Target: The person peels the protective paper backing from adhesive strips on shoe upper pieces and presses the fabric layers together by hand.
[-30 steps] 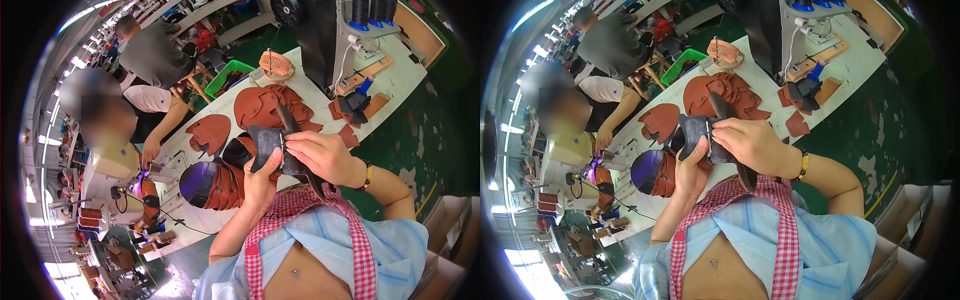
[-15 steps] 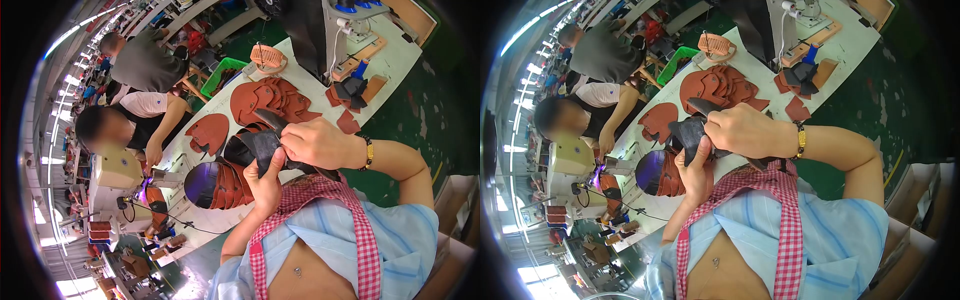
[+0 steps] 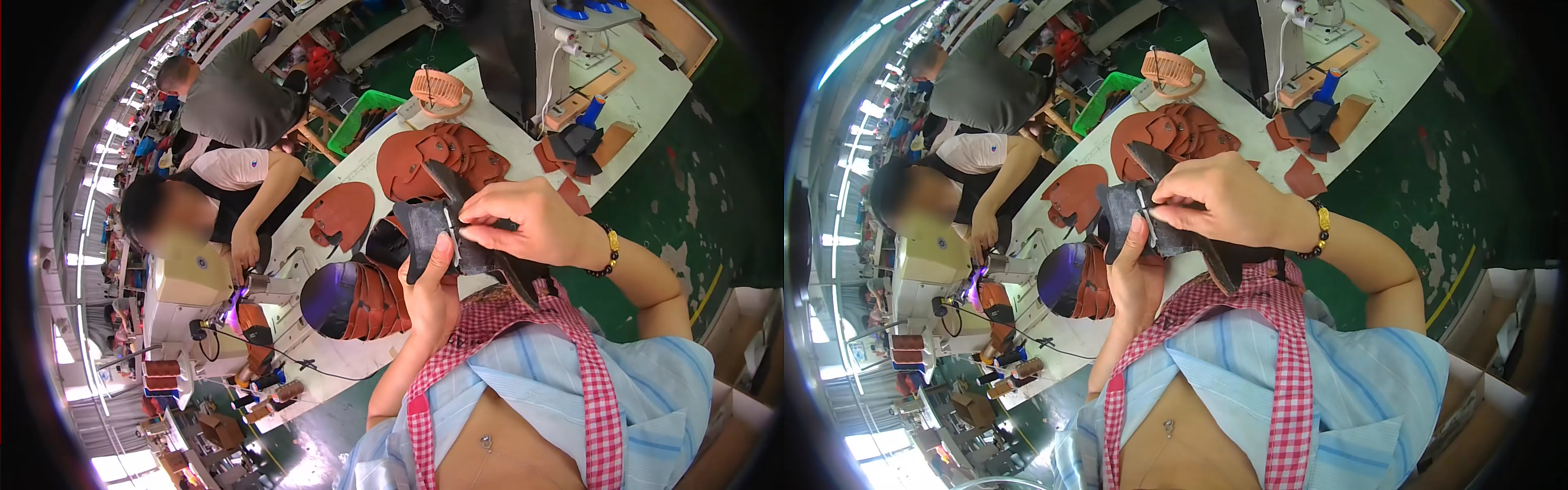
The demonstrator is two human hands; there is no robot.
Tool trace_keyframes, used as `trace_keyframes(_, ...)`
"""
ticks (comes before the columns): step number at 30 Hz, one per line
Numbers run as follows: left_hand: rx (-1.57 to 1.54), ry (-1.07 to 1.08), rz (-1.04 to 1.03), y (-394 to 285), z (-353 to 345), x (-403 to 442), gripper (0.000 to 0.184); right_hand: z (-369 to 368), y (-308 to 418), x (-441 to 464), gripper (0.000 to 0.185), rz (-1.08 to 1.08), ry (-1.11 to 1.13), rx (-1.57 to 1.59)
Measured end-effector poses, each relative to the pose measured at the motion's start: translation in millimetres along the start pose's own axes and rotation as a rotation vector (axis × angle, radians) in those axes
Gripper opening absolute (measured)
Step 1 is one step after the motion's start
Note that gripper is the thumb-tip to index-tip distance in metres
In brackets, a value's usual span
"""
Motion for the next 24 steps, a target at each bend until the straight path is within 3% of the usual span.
trace_keyframes(10, 0.109, -0.005, -0.143, 9, 4, 4, 0.022, -5, 1, -2, 0.010, 0.012, 0.090, -0.185)
trace_keyframes(13, -0.002, -0.049, -0.118, 2, -12, 2, 0.005, -7, -9, -3, 0.016, -0.046, 0.020, -0.024)
trace_keyframes(16, 0.172, -0.100, -0.130, -1, -1, 9, 0.003, -4, -8, -3, 0.016, -0.145, 0.092, 0.001)
trace_keyframes(24, 0.445, -0.203, -0.300, -8, 14, 22, 0.011, -19, -4, -14, 0.011, 0.010, 0.049, -0.174)
Point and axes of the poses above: each hand's wrist, its own x-axis towards the middle knuckle, its own z-axis out of the back of the hand, y = z × x, the point moved 1 cm from there along x, towards the middle knuckle, and after that the axes turned 15 degrees about z, right-handed, at the moved point
